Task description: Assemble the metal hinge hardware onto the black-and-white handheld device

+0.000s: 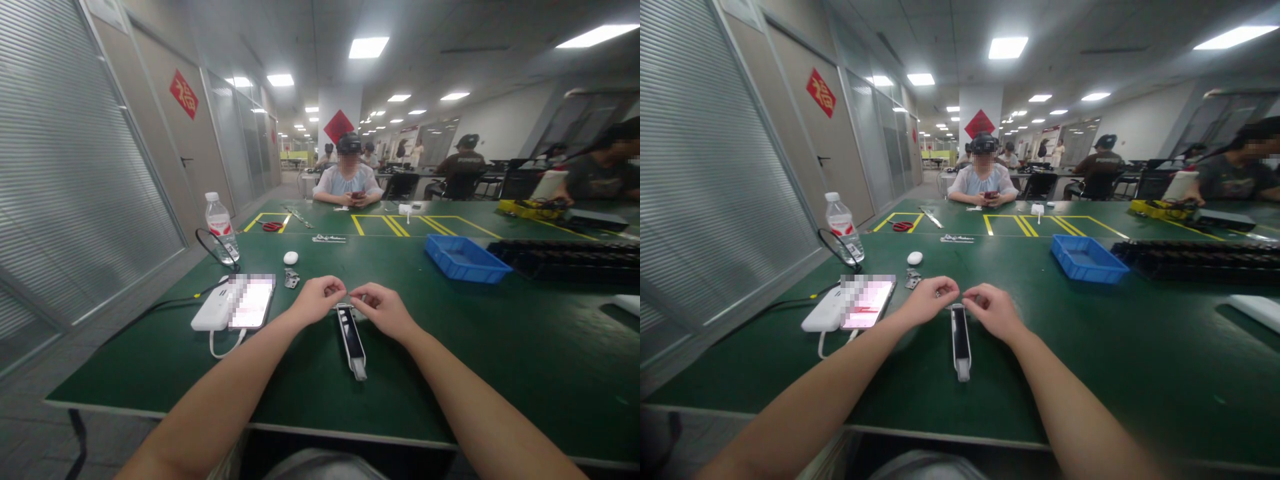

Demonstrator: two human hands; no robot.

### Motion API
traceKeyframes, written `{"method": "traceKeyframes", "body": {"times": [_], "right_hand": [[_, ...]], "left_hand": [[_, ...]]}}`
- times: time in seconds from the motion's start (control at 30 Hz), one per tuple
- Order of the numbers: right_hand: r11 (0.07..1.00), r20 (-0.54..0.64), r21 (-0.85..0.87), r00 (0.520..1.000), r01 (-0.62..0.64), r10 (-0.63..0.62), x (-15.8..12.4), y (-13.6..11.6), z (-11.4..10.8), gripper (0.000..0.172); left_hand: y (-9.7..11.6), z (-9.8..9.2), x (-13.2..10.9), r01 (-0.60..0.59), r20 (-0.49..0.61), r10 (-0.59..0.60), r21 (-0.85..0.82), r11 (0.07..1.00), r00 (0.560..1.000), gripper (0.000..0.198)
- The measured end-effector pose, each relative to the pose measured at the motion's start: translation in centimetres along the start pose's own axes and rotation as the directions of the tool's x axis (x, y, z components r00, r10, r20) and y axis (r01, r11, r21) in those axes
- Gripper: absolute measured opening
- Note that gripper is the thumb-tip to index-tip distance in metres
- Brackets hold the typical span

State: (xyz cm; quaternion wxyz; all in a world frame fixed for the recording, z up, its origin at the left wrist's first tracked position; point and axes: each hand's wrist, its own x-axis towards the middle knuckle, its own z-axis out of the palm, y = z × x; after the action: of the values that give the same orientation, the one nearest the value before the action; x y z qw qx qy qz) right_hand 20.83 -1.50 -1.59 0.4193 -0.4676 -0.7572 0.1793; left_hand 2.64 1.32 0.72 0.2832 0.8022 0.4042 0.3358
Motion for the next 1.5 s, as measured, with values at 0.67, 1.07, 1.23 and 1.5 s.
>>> {"method": "traceKeyframes", "body": {"times": [0.67, 1.07, 1.23, 1.5], "right_hand": [[0.969, -0.087, -0.156, 0.98, -0.19, 0.178, 0.3, 0.9, -0.4, 0.014], [0.916, 0.058, -0.266, 0.944, -0.3, 0.326, 0.4, 0.4, -0.6, 0.011], [0.921, 0.077, -0.278, 0.949, -0.274, 0.306, 0.3, 0.2, -0.6, 0.011], [0.927, 0.08, -0.271, 0.954, -0.258, 0.288, 0.3, 0.4, -0.6, 0.012]], "left_hand": [[-2.6, -2.2, 0.7, 0.034, -0.066, -0.011, 0.362, 0.932, 0.998, 0.024], [-3.1, -2.6, 0.6, -0.003, 0.033, -0.015, 0.488, 0.873, 0.999, 0.024], [-1.4, -2.0, 0.1, -0.058, 0.094, 0.015, 0.472, 0.88, 0.995, 0.021], [-1.4, -1.7, 0.0, -0.078, 0.198, -0.006, 0.415, 0.907, 0.98, 0.024]]}}
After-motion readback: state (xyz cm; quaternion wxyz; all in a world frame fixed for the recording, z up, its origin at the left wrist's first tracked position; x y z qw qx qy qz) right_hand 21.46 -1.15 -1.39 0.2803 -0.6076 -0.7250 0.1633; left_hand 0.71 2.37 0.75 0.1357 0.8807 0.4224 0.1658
